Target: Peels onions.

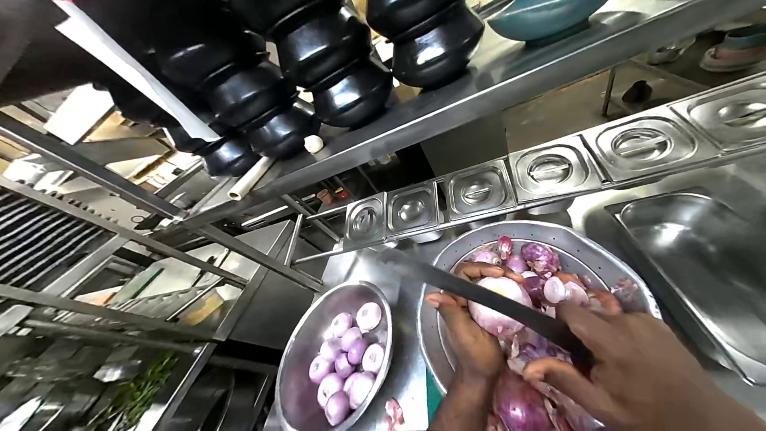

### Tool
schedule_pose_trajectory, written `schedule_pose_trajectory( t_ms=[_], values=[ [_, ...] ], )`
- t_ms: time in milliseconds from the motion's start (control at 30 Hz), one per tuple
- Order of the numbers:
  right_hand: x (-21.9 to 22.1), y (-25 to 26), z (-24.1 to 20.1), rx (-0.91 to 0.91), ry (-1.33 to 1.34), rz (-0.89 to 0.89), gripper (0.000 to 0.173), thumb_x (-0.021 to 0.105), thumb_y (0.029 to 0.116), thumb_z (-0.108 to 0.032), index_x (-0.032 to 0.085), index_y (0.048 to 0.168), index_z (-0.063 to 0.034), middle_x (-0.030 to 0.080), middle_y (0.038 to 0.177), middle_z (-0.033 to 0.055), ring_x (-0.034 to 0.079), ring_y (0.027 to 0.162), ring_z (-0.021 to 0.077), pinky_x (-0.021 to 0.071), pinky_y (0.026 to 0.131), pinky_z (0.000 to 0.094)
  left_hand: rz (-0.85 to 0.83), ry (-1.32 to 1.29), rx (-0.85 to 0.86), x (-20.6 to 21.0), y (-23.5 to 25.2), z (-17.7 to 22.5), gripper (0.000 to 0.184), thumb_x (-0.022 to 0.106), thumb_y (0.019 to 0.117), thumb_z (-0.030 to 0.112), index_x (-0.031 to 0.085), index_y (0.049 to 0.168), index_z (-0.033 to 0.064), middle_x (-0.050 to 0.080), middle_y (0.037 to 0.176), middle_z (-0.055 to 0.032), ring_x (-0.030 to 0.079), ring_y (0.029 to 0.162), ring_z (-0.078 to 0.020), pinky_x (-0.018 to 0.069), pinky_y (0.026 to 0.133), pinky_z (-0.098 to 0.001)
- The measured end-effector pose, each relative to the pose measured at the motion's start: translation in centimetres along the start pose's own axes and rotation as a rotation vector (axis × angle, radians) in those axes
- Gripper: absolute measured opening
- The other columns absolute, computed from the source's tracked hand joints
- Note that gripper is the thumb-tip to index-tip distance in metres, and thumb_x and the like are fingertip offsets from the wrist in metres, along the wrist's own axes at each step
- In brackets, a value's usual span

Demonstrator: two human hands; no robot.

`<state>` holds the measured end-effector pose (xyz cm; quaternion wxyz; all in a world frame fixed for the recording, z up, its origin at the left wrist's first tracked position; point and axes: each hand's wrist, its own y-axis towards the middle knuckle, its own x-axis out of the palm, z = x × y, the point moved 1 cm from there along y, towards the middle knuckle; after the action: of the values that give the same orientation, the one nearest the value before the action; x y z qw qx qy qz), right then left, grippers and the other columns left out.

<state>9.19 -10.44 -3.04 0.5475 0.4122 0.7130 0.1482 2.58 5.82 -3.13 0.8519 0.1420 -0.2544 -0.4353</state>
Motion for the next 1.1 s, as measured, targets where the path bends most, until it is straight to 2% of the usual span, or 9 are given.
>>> schedule_pose_trajectory(
  t_ms=[133,300,433,600,800,900,1000,1067,1100],
  values=[
    [0.1,0.5,-0.1,0.043,0.076,0.011,0.067,0.038,0.0959,-0.078,0.052,0.074,-0.0164,0.037,0.048,-0.0034,0.041,0.039,0.0125,0.0320,0.036,0.0331,-0.032,0.007,0.137,0.6,-0.3,0.3,0.085,0.023,0.0901,0.084,0.074,0.111,0.0187,0.074,0.103,-0.0035,0.070,0.100,-0.0169,0.0574,0.088,-0.0339],
    [0.2,0.3,-0.9,0.052,0.127,-0.002,0.067,0.040,0.0962,-0.077,0.053,0.077,-0.0150,0.039,0.049,-0.0020,0.043,0.039,0.0137,0.0324,0.036,0.0333,-0.071,0.118,0.344,0.6,-0.3,0.8,0.080,0.025,0.0933,0.081,0.071,0.113,0.0188,0.073,0.106,-0.0017,0.069,0.106,-0.0174,0.0558,0.093,-0.0346],
    [0.2,0.2,-1.2,0.058,0.123,0.002,0.064,0.039,0.0983,-0.074,0.054,0.078,-0.0152,0.039,0.049,-0.0025,0.042,0.039,0.0135,0.0315,0.036,0.0333,-0.078,0.152,0.397,0.6,-0.3,0.8,0.081,0.023,0.0935,0.081,0.071,0.115,0.0190,0.073,0.107,-0.0009,0.069,0.107,-0.0173,0.0555,0.094,-0.0345],
    [0.2,0.0,-2.4,0.039,-0.009,0.025,0.063,0.033,0.1034,-0.068,0.054,0.079,-0.0138,0.041,0.048,0.0003,0.045,0.037,0.0185,0.0325,0.034,0.0361,-0.063,0.122,0.406,0.6,-0.4,0.7,0.084,0.024,0.0913,0.084,0.070,0.115,0.0181,0.073,0.107,-0.0008,0.068,0.106,-0.0162,0.0556,0.093,-0.0334],
    [0.6,0.3,-3.1,0.011,-0.115,0.090,0.060,0.032,0.1053,-0.062,0.054,0.076,-0.0142,0.043,0.049,0.0004,0.046,0.037,0.0187,0.0318,0.034,0.0352,0.033,0.025,0.200,1.0,-0.9,0.1,0.091,0.025,0.0848,0.089,0.072,0.105,0.0147,0.073,0.097,-0.0048,0.070,0.094,-0.0178,0.0573,0.085,-0.0324],
    [1.0,0.1,-3.3,-0.053,-0.152,0.090,0.057,0.033,0.1057,-0.058,0.053,0.074,-0.0148,0.043,0.049,0.0003,0.046,0.038,0.0186,0.0316,0.034,0.0346,0.087,-0.017,0.081,0.9,-0.9,-0.6,0.089,0.030,0.0861,0.087,0.072,0.101,0.0102,0.074,0.093,-0.0088,0.072,0.088,-0.0188,0.0588,0.080,-0.0320],
    [1.3,-0.4,-2.7,-0.028,-0.086,0.053,0.061,0.033,0.1044,-0.064,0.056,0.076,-0.0147,0.044,0.048,0.0004,0.047,0.037,0.0190,0.0336,0.033,0.0360,0.121,-0.153,-0.072,0.7,-0.3,-1.0,0.098,0.022,0.0816,0.092,0.072,0.100,0.0107,0.074,0.089,-0.0112,0.073,0.083,-0.0197,0.0597,0.074,-0.0325],
    [1.0,-0.4,-1.9,0.024,-0.051,0.033,0.067,0.034,0.1000,-0.073,0.056,0.077,-0.0140,0.043,0.048,0.0016,0.048,0.037,0.0207,0.0355,0.033,0.0391,0.154,-0.142,-0.102,0.6,0.0,-0.7,0.097,0.019,0.0858,0.089,0.071,0.098,0.0088,0.073,0.088,-0.0128,0.072,0.081,-0.0203,0.0600,0.071,-0.0326],
    [0.9,-0.3,-1.4,0.035,-0.057,0.039,0.069,0.035,0.0974,-0.076,0.056,0.077,-0.0141,0.043,0.048,0.0016,0.047,0.037,0.0208,0.0359,0.034,0.0395,0.164,-0.114,-0.120,0.6,0.1,-0.4,0.100,0.012,0.0865,0.089,0.070,0.097,0.0079,0.072,0.087,-0.0133,0.072,0.080,-0.0204,0.0600,0.070,-0.0332]
  ],
)
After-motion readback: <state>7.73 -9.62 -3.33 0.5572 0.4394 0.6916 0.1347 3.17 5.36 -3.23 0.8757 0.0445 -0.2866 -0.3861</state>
